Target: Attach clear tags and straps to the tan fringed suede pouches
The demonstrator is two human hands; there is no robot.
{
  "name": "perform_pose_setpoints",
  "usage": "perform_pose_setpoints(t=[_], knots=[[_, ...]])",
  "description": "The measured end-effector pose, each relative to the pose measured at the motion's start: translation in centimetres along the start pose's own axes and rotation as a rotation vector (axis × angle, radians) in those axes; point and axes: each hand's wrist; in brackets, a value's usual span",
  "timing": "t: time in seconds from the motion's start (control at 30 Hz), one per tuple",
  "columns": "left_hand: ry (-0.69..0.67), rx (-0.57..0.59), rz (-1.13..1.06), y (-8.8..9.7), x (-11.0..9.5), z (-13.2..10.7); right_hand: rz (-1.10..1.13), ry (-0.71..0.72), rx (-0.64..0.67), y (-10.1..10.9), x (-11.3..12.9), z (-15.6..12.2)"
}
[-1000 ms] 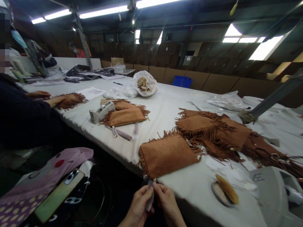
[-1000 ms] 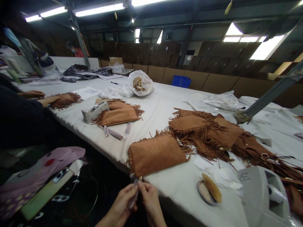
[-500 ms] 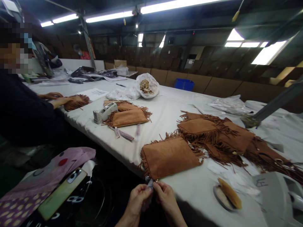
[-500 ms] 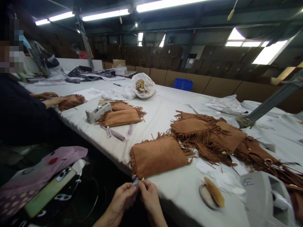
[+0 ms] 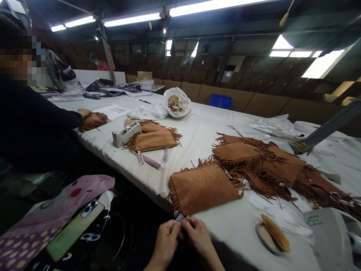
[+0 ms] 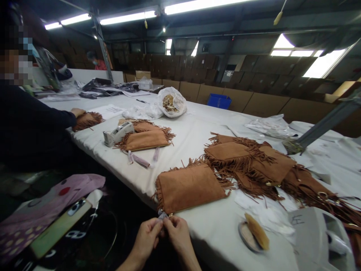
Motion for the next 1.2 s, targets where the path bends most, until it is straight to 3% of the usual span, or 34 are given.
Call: perform_pose_setpoints(t=[0.17, 0.3, 0.63, 0.93, 1.07, 1.2], knots=[[-0.052, 0.047, -0.023, 0.2, -0.4, -0.3, 0.071, -0.106, -0.006, -0.6, -0.5, 0.2], [-0.008, 0.085, -0.085, 0.3, -0.6, -0.3, 0.126, -0.095, 0.033, -0.6, -0.6, 0.2], [-0.099, 0.062, -0.059, 0.4, -0.6, -0.2, 0.237, -0.078, 0.178, 0.3, -0.4, 0.3], [-0.152, 0.002, -0.007, 0.3, -1.1, -0.5, 0.186, -0.058, 0.071, -0.3, 0.5, -0.1], [-0.264, -0.042, 0.092, 0.2, -0.7, -1.0, 0.296, -0.122, 0.070, -0.3, 1.0, -0.7], [-0.460, 0.030, 0.235, 0.9, -0.2, -1.2, 0.506, -0.267, 0.102, 0.3, 2.2, -1.5]])
Point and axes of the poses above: each hand's wrist, its own z-axis towards the middle knuckle, its own y-axis out of the back of the hand, x = y × z, and after that the axes turned 11 degrees about -x, right-handed
